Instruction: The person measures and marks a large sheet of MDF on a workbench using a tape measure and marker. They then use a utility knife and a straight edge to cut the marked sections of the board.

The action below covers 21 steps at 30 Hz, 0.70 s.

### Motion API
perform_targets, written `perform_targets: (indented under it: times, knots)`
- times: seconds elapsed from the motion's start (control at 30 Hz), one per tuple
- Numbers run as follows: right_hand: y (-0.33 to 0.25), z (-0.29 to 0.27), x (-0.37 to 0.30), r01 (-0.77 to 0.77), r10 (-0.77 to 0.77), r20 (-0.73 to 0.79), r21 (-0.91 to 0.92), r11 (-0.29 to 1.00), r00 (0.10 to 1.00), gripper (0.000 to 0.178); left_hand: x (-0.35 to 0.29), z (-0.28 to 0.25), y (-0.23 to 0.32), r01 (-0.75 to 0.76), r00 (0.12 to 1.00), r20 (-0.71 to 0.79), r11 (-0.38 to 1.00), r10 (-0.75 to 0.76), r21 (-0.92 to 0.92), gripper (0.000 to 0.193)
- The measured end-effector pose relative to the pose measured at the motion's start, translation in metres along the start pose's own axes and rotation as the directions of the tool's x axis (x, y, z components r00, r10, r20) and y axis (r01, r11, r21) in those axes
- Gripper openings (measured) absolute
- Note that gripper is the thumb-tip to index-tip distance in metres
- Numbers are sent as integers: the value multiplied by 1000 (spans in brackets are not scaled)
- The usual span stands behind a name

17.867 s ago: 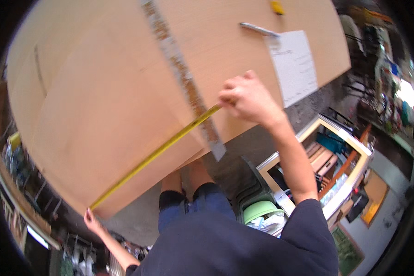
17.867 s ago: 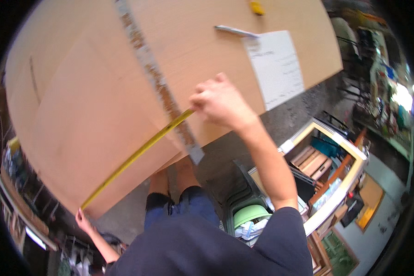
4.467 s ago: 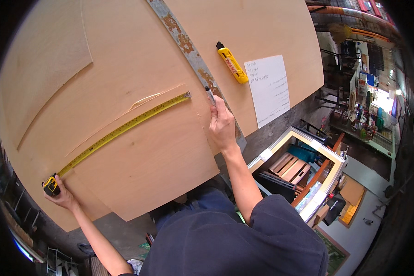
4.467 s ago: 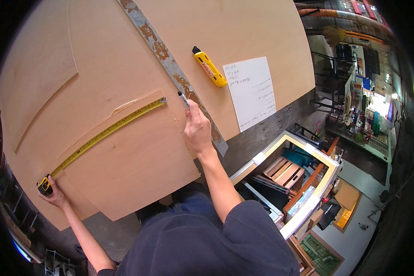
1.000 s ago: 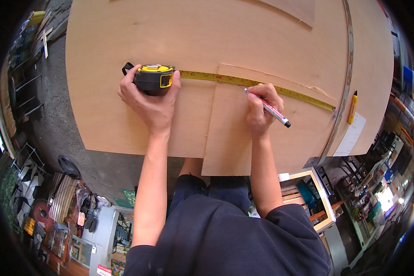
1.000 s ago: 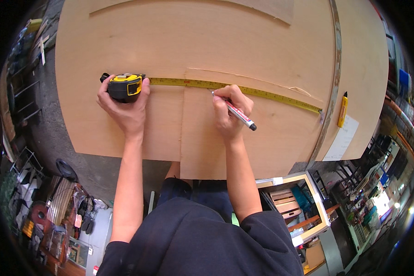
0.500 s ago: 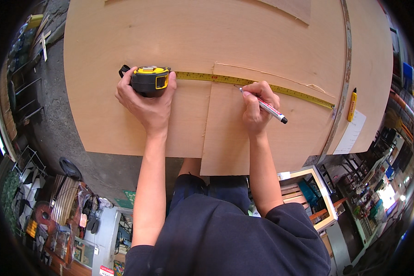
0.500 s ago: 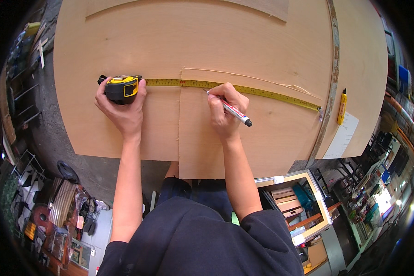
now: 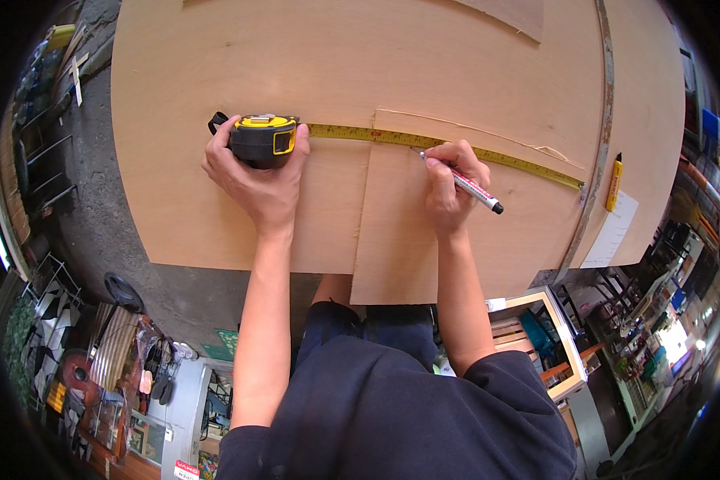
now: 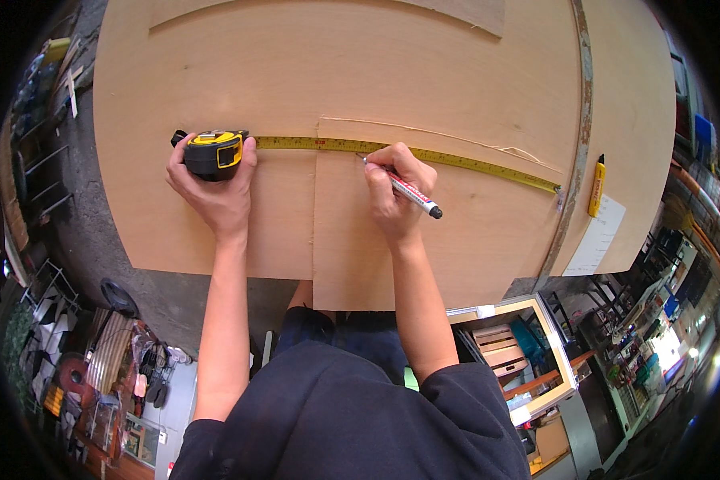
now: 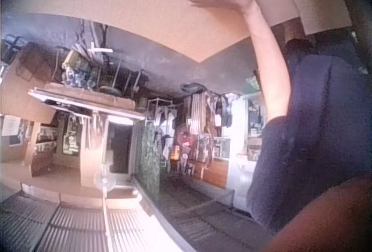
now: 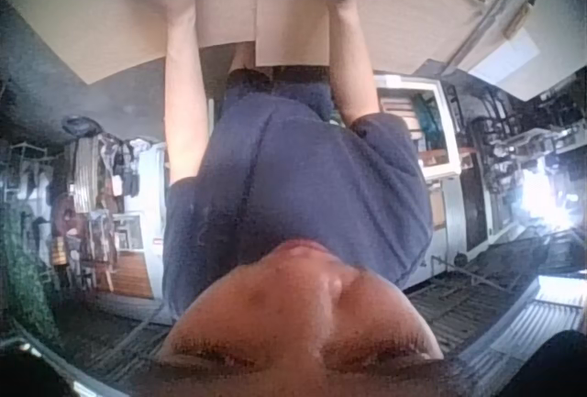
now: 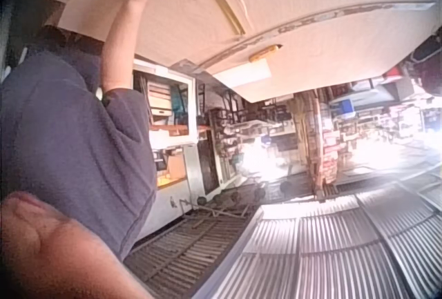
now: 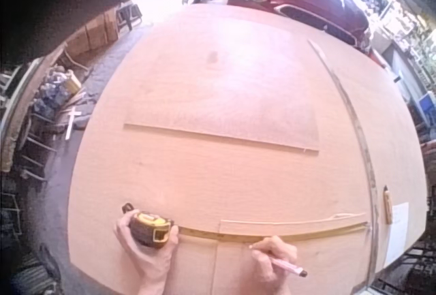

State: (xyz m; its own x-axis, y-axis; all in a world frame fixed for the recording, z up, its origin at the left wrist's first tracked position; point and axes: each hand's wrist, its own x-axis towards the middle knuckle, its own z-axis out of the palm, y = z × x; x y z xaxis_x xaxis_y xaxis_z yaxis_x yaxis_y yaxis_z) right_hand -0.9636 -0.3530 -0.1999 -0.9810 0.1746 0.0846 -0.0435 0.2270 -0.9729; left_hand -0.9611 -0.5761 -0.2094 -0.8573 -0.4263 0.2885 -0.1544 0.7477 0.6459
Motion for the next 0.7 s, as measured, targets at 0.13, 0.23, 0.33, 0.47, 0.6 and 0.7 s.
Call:
perform_targets:
  times: [0.13, 0.23, 0.33, 0.47, 0.6, 0.7]
  knots:
    - [-3, -1, 0, -31, 32, 14, -17, 999, 999, 6, 1, 2, -4, -22, 999, -24, 1000, 23, 15, 74]
    - [-2, -1, 1, -32, 33, 16, -22, 999, 999, 6, 1, -2, 2, -22, 1000, 16, 1000, 22, 20, 72]
    - [-2, -1, 1, -38, 38, 16, -17, 999, 999, 6, 0, -1, 1, -28, 999, 18, 999, 27, 27, 72]
    - [-2, -1, 1, -32, 32, 18, -14, 999, 999, 7, 0, -1, 1, -17, 1000, 6, 1000, 17, 23, 73]
    - [-2, 0, 1, 2, -1, 9, -29, 1000, 1000, 7, 0, 3, -4, -23, 999, -27, 1000, 23, 4, 74]
    - [-1, -1, 1, -9, 10, 21, -34, 999, 1000, 7, -1, 3, -4, -22, 999, -32, 1000, 22, -1, 74]
